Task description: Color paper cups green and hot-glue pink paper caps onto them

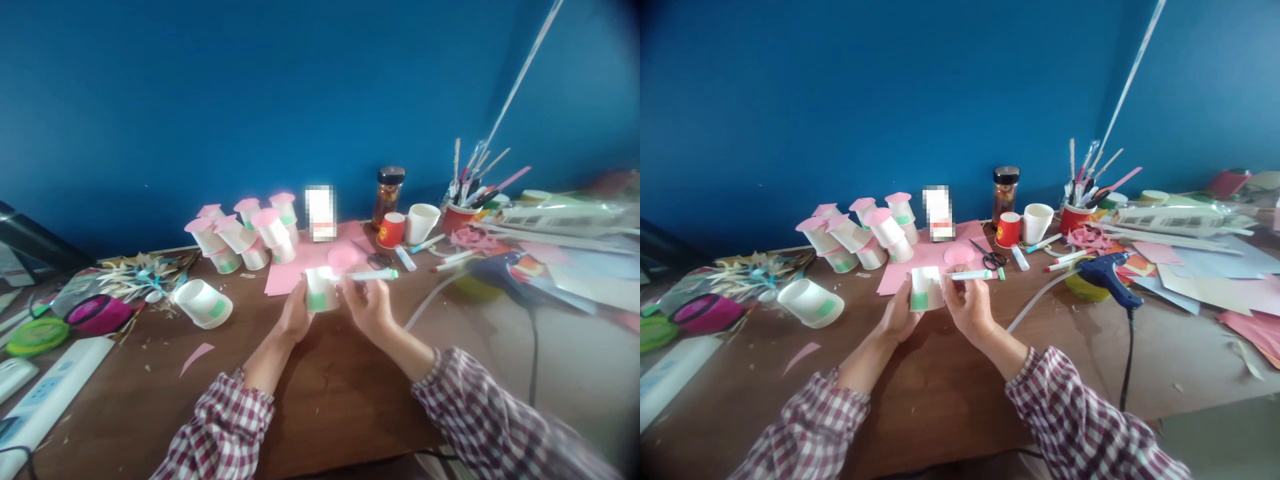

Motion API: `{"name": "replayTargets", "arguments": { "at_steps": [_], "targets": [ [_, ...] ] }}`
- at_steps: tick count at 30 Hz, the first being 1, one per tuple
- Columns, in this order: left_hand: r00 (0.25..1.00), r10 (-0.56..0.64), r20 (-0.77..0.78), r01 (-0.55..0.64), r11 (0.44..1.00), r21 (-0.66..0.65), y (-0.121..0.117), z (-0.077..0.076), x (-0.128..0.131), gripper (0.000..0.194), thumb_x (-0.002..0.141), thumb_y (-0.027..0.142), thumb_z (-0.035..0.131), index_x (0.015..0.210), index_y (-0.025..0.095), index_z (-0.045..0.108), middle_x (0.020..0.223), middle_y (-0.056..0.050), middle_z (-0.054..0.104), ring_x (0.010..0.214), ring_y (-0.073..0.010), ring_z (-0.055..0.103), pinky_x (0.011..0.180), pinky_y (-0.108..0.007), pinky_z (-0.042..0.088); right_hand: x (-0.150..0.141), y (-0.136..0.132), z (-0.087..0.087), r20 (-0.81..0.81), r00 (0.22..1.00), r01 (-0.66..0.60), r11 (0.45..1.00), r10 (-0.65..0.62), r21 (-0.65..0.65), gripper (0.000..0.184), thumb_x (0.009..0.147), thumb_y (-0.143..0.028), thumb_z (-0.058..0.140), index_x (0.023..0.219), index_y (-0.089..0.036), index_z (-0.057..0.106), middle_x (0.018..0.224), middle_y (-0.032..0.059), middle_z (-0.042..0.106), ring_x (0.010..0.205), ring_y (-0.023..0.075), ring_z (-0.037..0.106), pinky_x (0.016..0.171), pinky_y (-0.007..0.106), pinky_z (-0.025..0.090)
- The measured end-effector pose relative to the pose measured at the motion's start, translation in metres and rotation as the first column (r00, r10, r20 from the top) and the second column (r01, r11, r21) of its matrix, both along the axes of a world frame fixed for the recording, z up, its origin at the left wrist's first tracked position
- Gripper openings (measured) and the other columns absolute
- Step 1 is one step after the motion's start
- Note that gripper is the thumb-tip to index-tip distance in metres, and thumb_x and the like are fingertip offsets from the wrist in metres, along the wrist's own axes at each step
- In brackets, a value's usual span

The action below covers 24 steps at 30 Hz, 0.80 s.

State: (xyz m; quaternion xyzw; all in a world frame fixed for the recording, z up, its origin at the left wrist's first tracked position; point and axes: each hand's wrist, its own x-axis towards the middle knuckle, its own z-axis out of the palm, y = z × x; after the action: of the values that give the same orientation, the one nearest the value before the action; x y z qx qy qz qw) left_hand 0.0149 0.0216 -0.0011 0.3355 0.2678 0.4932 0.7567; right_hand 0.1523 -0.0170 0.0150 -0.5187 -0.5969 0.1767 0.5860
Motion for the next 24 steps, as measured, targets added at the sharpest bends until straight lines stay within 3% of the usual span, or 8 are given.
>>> {"name": "replayTargets", "arguments": {
  "at_steps": [24],
  "targets": [
    [1.0,0.013,0.0,-0.013,0.999,-0.035,-0.0007,-0.0002,-0.0013,0.039,0.086,0.043,0.048,0.107,0.013,0.064,0.099,-0.008,0.07,0.101,-0.0229,0.062,0.094,-0.034,0.043,-0.0005,0.0,0.0033,0.003,1.0,0.028,0.999,-0.028,0.027,0.013,0.085,-0.026,0.052,0.076,-0.019,0.056,0.057,-0.0006,0.064,0.047,0.011,0.06,0.048,0.019,0.047]
  ]
}}
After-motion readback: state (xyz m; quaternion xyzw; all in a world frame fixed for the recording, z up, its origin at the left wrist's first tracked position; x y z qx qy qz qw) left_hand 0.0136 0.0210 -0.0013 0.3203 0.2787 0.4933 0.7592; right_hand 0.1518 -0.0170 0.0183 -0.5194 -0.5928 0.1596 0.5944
